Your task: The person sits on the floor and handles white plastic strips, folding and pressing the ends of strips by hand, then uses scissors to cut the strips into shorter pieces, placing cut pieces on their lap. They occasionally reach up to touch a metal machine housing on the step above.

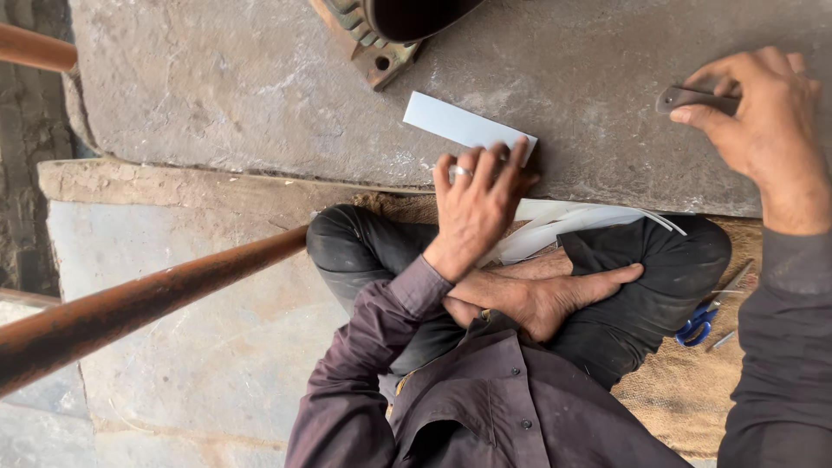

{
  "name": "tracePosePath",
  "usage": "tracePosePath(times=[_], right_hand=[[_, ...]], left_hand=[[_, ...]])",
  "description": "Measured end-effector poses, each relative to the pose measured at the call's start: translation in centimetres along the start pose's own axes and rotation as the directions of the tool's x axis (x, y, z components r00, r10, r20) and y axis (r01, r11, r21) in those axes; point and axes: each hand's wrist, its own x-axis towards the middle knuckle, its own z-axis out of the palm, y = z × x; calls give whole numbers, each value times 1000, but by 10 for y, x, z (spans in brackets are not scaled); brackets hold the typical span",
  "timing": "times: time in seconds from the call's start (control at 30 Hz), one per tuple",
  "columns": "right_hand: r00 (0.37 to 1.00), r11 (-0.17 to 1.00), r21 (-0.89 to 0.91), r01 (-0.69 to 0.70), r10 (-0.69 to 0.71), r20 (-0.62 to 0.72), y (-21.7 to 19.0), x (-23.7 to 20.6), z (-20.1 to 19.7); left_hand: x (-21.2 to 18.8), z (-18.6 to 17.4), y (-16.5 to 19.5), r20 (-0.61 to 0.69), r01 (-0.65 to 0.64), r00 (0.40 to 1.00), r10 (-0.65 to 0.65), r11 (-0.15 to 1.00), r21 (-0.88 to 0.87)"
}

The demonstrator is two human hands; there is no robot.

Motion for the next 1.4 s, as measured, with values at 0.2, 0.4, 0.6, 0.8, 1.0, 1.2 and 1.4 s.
tracePosePath(times=[0.2,0.4,0.6,0.8,1.0,1.2,1.4], right_hand=[[999,996,87,-3,6,-37,-27,8,-24],[940,997,17,78,-68,-334,-122,-19,-38],[889,96,885,-455,99,446,-207,-61,8],[875,34,875,-484,19,483,-214,-63,25],[890,759,651,13,-306,339,-209,-42,-23],[976,756,647,98,-200,86,-223,-51,-29],[999,675,737,-37,35,19,-244,-65,-3]], left_hand=[[14,8,-20,30,-194,981,193,980,39],[3,-18,-27,69,-519,853,518,824,228],[-37,-53,5,-85,-411,900,428,897,165],[-48,-70,-1,-87,-312,946,314,950,35],[-47,-87,-2,-92,-67,995,46,968,-240],[-53,-88,-7,179,163,982,-67,782,-602],[-61,-80,-4,173,263,965,-198,724,-638]])
